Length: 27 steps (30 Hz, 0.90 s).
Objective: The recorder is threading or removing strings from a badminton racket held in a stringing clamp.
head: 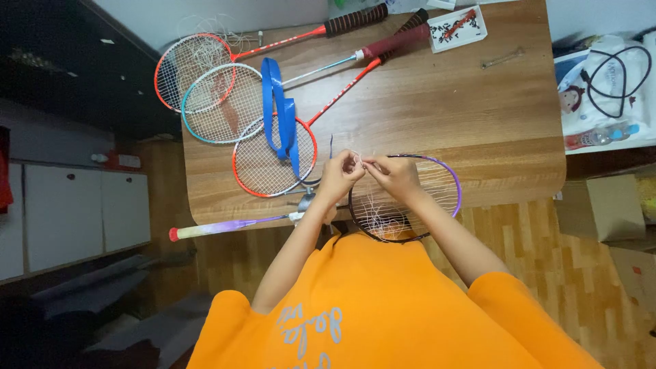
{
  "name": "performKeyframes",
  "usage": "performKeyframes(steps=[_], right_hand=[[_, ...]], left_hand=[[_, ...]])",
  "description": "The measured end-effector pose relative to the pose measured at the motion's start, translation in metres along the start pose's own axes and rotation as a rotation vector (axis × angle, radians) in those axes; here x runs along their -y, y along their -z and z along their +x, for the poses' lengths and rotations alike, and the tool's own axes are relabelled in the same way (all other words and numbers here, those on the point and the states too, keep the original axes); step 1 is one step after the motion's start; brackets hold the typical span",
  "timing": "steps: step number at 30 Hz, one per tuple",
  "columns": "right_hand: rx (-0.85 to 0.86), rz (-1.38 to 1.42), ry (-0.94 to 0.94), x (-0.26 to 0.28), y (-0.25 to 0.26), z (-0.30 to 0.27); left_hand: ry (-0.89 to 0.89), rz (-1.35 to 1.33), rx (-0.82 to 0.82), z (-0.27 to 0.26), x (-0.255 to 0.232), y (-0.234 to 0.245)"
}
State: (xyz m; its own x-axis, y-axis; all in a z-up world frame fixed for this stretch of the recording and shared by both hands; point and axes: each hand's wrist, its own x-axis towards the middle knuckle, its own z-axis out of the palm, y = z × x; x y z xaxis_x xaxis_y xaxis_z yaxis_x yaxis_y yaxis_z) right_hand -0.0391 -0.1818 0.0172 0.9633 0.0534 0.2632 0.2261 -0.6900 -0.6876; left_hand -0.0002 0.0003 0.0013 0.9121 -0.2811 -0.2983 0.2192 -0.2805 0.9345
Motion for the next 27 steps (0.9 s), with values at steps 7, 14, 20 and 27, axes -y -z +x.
performKeyframes(steps=[7, 14, 20, 27], right_hand=[[0.119, 0.062, -0.05, -0.015, -0.002, 0.007], [0.099, 0.323, -0.152, -0.042, -0.027, 0.0], [-0.041, 0.332, -0.204, -0.03, -0.034, -0.006], [-0.052, 0.454, -0.302, -0.024, -0.041, -0.015]], left_hand=[[-0.016, 0.044, 0.022, 0.007, 0.024, -0.003], [-0.061, 0.093, -0.008, 0.011, 0.018, -0.004], [0.154, -0.015, -0.024, 0.016, 0.032, -0.014], [0.217, -0.1, -0.03, 0.015, 0.027, -0.014]])
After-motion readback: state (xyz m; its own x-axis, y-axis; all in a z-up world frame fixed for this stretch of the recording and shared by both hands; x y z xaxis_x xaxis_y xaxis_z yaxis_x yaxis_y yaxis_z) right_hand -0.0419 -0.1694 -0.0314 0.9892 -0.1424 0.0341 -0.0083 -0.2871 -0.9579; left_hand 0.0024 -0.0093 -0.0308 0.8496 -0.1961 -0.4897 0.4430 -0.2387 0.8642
